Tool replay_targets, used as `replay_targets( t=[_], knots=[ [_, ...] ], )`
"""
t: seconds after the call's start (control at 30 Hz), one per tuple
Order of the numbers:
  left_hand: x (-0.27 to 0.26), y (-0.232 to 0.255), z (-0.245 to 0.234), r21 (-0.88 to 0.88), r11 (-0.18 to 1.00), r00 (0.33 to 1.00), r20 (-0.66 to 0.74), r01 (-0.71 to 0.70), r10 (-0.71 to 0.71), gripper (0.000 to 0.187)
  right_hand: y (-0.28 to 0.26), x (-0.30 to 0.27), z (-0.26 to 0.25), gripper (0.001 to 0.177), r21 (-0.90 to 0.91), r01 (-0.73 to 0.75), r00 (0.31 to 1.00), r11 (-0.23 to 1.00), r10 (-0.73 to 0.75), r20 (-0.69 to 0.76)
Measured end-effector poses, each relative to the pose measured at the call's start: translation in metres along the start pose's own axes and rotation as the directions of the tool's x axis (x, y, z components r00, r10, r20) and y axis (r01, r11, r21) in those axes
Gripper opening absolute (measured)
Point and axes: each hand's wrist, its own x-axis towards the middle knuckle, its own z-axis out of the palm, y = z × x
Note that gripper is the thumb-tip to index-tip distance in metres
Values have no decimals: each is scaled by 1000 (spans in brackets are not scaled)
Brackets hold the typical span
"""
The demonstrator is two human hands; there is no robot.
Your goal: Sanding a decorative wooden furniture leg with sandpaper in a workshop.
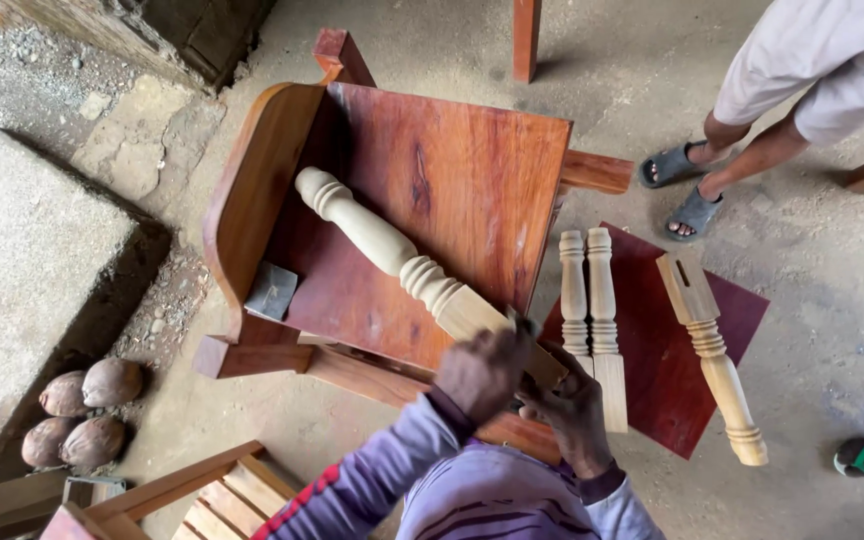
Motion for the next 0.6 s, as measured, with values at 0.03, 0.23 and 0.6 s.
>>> replay_targets(
  t=[0.03, 0.23, 0.6],
  knots=[
    [9, -16, 5, 2, 1000, 1000, -4, 3, -3, 31, -11, 0, 3, 72, -3, 2, 1000, 1000, -2, 3],
    [13, -39, 24, -64, 937, 926, 188, 345, -328, 27, -13, 0, 7, 62, -127, 144, 990, 981, -144, 15],
    [-2, 11, 24, -248, 967, 998, 6, -61, 65, 30, 65, 22, -30, 67, -389, 110, 988, 915, -144, -60]
  ],
)
